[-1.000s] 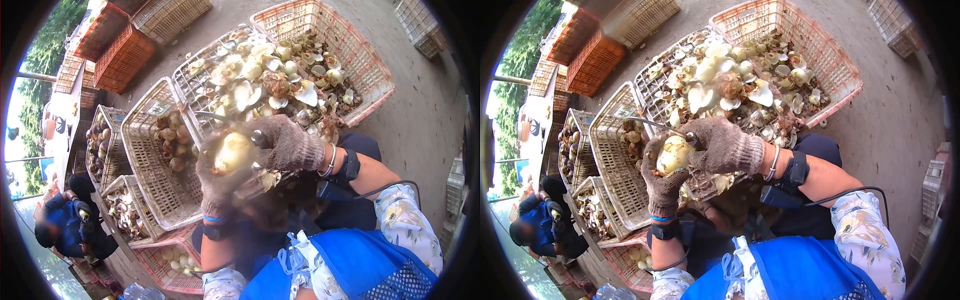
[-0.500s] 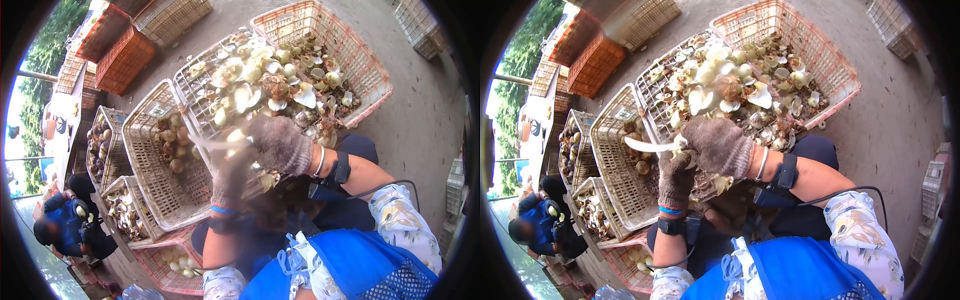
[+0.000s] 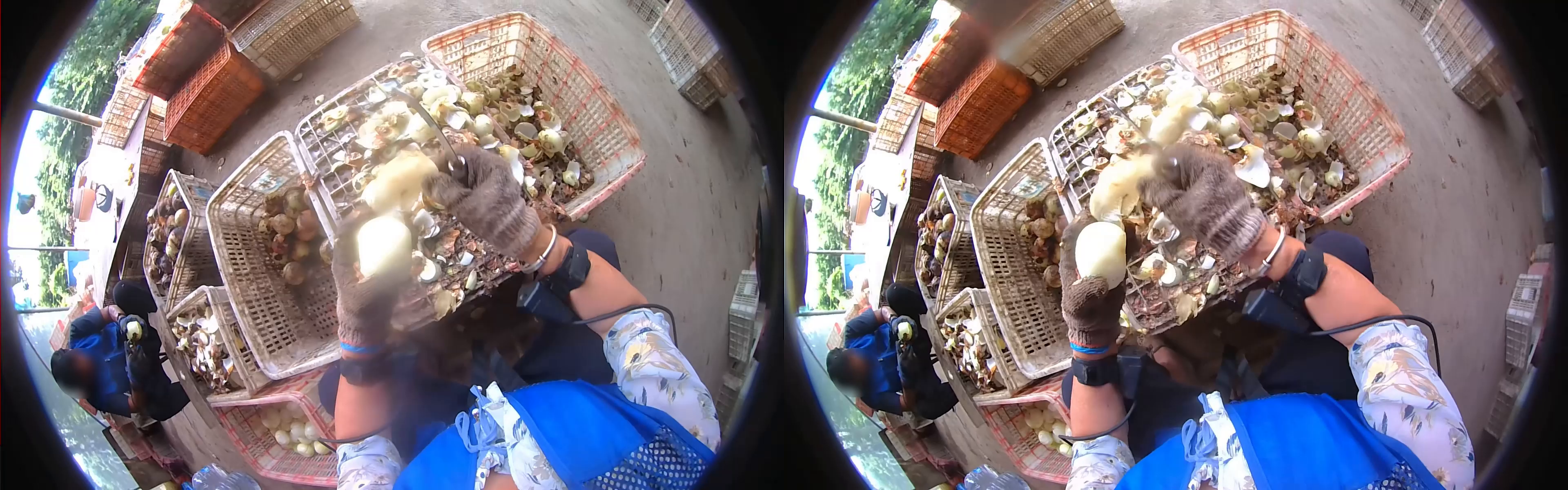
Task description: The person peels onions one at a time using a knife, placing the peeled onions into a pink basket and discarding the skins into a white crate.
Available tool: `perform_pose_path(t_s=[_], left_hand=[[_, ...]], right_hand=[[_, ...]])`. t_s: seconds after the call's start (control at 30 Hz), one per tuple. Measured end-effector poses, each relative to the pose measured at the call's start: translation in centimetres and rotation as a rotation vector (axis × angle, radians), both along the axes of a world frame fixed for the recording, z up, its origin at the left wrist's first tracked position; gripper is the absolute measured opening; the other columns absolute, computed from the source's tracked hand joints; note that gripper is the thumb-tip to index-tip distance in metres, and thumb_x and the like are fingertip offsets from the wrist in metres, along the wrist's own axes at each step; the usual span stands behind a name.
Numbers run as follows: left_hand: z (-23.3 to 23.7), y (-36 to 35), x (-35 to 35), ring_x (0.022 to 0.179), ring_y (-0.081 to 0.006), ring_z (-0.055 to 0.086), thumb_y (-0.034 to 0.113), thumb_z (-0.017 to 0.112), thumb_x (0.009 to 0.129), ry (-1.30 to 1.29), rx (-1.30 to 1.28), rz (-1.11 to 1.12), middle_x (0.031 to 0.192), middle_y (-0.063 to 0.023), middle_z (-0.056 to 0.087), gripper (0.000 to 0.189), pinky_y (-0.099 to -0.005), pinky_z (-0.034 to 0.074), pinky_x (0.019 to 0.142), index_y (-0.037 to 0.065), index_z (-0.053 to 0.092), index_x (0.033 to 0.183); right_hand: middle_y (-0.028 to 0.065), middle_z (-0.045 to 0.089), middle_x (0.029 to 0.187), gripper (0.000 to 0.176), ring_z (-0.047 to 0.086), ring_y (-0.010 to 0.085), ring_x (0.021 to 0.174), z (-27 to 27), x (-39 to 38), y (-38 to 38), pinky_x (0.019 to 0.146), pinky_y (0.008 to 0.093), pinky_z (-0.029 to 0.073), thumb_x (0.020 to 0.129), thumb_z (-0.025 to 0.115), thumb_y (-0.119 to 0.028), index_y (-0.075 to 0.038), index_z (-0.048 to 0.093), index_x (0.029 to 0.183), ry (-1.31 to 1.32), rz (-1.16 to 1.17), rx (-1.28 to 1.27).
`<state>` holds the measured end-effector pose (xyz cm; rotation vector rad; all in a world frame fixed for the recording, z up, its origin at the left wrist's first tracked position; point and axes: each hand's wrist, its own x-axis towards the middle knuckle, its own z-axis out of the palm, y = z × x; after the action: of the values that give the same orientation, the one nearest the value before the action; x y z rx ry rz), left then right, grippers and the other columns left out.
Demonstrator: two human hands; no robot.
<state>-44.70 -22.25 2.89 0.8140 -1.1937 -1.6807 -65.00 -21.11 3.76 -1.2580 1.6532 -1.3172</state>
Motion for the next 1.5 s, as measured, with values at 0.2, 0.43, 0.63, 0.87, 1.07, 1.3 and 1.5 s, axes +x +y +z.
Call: perform_pose_path(t_s=[0.2,0.43,0.63,0.87,1.07,1.3,1.5], left_hand=[[0.5,-0.1,0.8,0.113,-0.0228,0.056,0.04,0.094,0.048,-0.402,-0.287,-0.062,0.124,-0.0111,0.056,0.111,-0.0383,0.049,0.096,0.002,0.039,0.138],[2.8,0.9,-1.8,0.115,-0.0242,0.056,0.031,0.081,0.072,0.025,0.211,0.043,0.13,-0.013,0.052,0.084,-0.036,0.051,0.093,0.002,0.039,0.139],[2.2,1.2,-1.9,0.11,-0.0255,0.059,0.008,0.06,0.086,-0.016,0.119,0.051,0.124,-0.0156,0.056,0.047,-0.0357,0.052,0.091,-0.001,0.049,0.13],[0.7,1.2,-1.5,0.091,-0.0263,0.065,0.005,0.06,0.085,-0.385,-0.28,0.105,0.111,-0.0168,0.061,0.033,-0.0332,0.056,0.075,-0.005,0.058,0.116],[2.5,1.0,-0.3,0.104,-0.0365,0.061,0.019,0.077,0.068,0.464,0.246,-0.121,0.127,-0.0213,0.052,0.09,-0.0418,0.055,0.083,0.004,0.032,0.144],[4.6,1.6,15.2,0.114,-0.0323,0.05,0.021,0.08,0.071,0.712,0.001,0.102,0.126,-0.019,0.045,0.083,-0.0403,0.051,0.088,0.001,0.036,0.139],[3.3,16.9,36.3,0.106,-0.0247,0.056,0.022,0.074,0.08,-0.008,0.147,1.102,0.118,-0.0175,0.056,0.065,-0.036,0.049,0.091,-0.004,0.044,0.132]], right_hand=[[0.0044,0.064,0.081,0.025,0.061,0.0109,0.065,-0.5,2.2,1.5,0.047,0.0239,0.048,0.09,0.059,-0.025,-0.005,0.061,0.105,-0.131,0.551,-0.116],[0.0055,0.067,0.094,0.035,0.063,0.0119,0.08,1.9,1.7,1.6,0.066,0.0272,0.054,0.084,0.068,-0.014,-0.002,0.058,0.115,-0.827,0.274,-0.007],[0.007,0.068,0.099,0.044,0.066,0.0172,0.087,-0.4,3.1,1.0,0.074,0.0311,0.054,0.08,0.078,-0.022,-0.002,0.06,0.116,-0.107,0.218,-0.519],[0.0127,0.07,0.087,0.025,0.067,0.0162,0.071,-1.4,3.6,-0.7,0.06,0.0289,0.053,0.085,0.069,-0.014,-0.001,0.063,0.106,-0.044,0.077,-0.505],[0.0169,0.066,0.079,0.036,0.064,0.0309,0.073,-2.2,-0.4,-2.5,0.066,0.0403,0.052,0.081,0.073,-0.033,0.0,0.061,0.092,0.352,-0.305,0.043],[0.0232,0.065,0.087,0.042,0.063,0.0388,0.089,-3.2,0.3,-1.9,0.078,0.0455,0.05,0.078,0.068,-0.034,0.001,0.062,0.101,0.495,0.073,0.165],[0.0215,0.065,0.09,0.037,0.064,0.0356,0.082,-2.9,2.1,-0.2,0.075,0.0415,0.051,0.081,0.067,-0.023,0.001,0.062,0.108,0.442,0.153,0.074]])
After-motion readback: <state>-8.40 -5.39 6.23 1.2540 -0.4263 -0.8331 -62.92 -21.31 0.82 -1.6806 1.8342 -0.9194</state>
